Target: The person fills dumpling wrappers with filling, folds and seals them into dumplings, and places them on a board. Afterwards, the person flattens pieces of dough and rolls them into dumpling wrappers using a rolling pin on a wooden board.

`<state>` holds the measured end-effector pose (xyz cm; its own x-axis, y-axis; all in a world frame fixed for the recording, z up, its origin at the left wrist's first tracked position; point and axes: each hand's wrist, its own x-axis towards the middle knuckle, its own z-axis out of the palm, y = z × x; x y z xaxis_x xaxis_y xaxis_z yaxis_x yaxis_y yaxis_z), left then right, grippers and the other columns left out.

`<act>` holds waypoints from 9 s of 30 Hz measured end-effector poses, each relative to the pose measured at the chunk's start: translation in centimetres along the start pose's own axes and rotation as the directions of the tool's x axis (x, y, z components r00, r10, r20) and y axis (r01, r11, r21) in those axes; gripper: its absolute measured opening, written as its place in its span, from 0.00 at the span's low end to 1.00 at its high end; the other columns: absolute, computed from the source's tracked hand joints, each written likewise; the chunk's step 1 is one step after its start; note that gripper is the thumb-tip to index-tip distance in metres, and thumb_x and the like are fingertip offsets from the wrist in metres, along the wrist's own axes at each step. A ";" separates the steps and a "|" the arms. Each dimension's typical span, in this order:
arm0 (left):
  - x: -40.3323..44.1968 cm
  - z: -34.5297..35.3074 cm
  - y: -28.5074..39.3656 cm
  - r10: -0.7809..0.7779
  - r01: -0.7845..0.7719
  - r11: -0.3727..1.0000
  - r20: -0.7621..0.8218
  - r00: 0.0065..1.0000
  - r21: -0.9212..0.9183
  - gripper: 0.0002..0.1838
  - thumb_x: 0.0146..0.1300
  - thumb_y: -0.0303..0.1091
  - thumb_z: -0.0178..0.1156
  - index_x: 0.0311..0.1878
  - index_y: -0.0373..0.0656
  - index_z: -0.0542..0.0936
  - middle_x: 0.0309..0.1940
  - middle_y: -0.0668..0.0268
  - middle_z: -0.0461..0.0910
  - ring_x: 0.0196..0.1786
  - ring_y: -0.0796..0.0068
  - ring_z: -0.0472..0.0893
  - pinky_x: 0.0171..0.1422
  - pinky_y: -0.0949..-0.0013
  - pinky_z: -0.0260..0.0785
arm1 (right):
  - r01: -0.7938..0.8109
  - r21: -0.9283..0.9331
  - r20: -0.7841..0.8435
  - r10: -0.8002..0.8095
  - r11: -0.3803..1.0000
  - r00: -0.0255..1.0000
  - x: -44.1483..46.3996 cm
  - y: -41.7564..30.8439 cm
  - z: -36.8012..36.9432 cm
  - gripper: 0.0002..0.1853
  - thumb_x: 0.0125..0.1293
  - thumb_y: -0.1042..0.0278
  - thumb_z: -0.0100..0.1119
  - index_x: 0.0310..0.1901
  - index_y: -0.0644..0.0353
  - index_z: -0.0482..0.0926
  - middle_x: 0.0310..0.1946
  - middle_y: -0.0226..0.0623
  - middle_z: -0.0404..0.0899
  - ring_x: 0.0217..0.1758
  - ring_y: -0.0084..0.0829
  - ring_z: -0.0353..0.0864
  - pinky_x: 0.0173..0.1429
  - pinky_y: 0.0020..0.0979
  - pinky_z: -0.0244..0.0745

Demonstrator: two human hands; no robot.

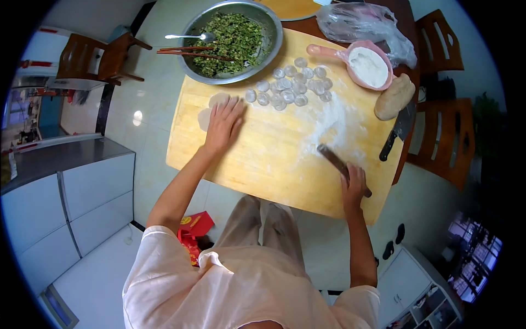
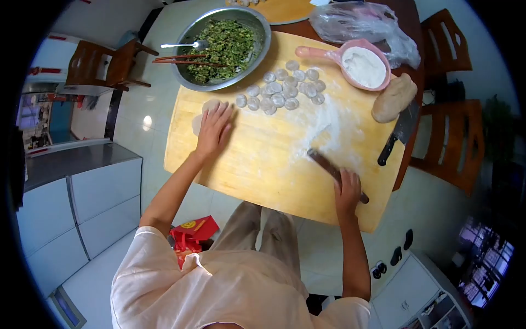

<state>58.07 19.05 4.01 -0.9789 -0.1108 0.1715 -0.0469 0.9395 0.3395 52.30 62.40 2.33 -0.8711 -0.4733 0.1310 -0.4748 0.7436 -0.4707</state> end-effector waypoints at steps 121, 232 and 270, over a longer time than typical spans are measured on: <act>0.7 8.6 11.4 -0.310 0.582 0.534 0.498 0.810 -0.614 0.02 0.49 0.27 0.64 0.28 0.43 0.83 0.26 0.60 0.83 0.30 0.61 0.82 0.38 0.63 0.74 | -0.054 -0.298 0.128 0.096 0.953 0.987 1.9 -10.4 4.4 0.32 0.63 0.64 0.57 0.69 0.59 0.65 0.74 0.45 0.56 0.77 0.47 0.52 0.74 0.55 0.51; -0.8 9.4 9.5 -0.237 0.751 0.068 0.720 0.652 -0.657 0.05 0.55 0.20 0.60 0.35 0.38 0.80 0.26 0.72 0.79 0.28 0.82 0.77 0.33 0.74 0.71 | -0.057 -0.265 0.075 0.080 0.962 0.994 2.2 -9.5 4.9 0.30 0.63 0.63 0.58 0.66 0.60 0.67 0.73 0.45 0.58 0.75 0.47 0.55 0.71 0.57 0.52; 1.6 6.9 13.5 -0.219 0.374 0.832 0.377 0.900 -0.409 0.03 0.61 0.28 0.60 0.32 0.43 0.81 0.23 0.64 0.75 0.30 0.77 0.77 0.37 0.71 0.69 | -0.068 -0.226 0.003 0.071 0.972 0.997 10.2 -9.1 6.7 0.29 0.63 0.60 0.60 0.65 0.60 0.69 0.72 0.42 0.59 0.75 0.46 0.56 0.73 0.50 0.53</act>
<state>54.53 33.83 2.52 -0.9457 -0.1827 -0.2688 -0.3235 0.6077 0.7253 48.56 47.67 2.08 -0.9022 -0.4208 0.0944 -0.4301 0.8616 -0.2694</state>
